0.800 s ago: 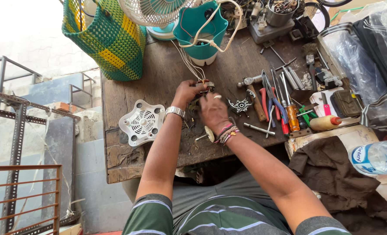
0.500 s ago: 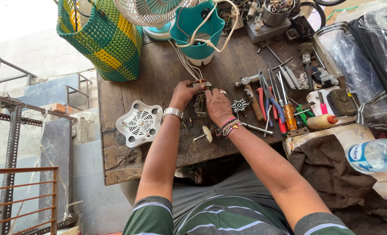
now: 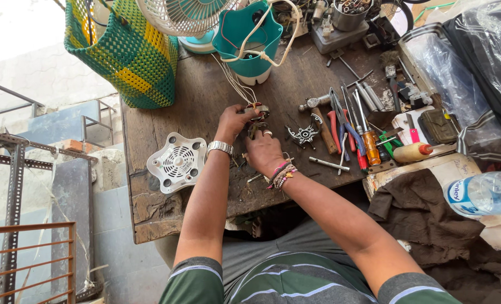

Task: The person repairs a small electrical motor at a cluttered workbench. They use a screwdriver to tighten screws on the motor housing and a hammer to tap a component into place. The person also handles a small metal ring and a white plastic fan base part during the process.

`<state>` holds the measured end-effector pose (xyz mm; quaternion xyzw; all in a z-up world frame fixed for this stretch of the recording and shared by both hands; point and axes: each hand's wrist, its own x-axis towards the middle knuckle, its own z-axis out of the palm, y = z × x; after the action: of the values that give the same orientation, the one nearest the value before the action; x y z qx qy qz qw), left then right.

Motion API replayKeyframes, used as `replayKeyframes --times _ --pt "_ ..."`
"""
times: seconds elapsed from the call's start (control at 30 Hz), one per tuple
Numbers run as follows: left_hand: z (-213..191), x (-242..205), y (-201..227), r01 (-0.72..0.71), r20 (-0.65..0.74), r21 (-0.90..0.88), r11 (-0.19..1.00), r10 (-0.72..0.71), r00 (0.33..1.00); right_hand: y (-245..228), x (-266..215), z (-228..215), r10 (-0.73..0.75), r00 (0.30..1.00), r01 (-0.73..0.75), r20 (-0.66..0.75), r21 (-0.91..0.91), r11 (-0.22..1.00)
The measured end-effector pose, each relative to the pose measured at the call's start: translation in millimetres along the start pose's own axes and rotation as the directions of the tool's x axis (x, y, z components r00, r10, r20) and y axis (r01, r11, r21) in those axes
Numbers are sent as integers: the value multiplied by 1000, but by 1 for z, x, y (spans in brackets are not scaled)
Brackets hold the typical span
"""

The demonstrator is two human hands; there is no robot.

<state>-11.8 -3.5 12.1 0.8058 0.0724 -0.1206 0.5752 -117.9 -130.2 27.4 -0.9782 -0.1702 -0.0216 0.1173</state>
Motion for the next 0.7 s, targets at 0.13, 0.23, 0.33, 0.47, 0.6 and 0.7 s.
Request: replayKeyframes --times 0.13,0.23,0.33,0.47,0.6,0.7 --pt "0 0 -2 -23 -20 31 999 23 1000 9 7 31 -1 1000 3 -29 77 997" --pt "-1 1 0 -2 16 21 1000 2 1000 13 10 37 12 1000 -11 -10 127 992" --pt "0 -1 0 -31 8 30 999 31 999 16 7 14 56 998 -55 2 225 973" --pt "-2 -2 2 -36 -7 123 992 37 999 27 -15 -41 225 966 -257 124 491 832" --pt "2 -19 -13 -183 -45 287 940 204 978 69 -51 -82 261 957 -245 126 832 498" --pt "14 -40 -34 -293 -69 313 903 329 942 100 -67 -97 286 929 -247 235 969 8"
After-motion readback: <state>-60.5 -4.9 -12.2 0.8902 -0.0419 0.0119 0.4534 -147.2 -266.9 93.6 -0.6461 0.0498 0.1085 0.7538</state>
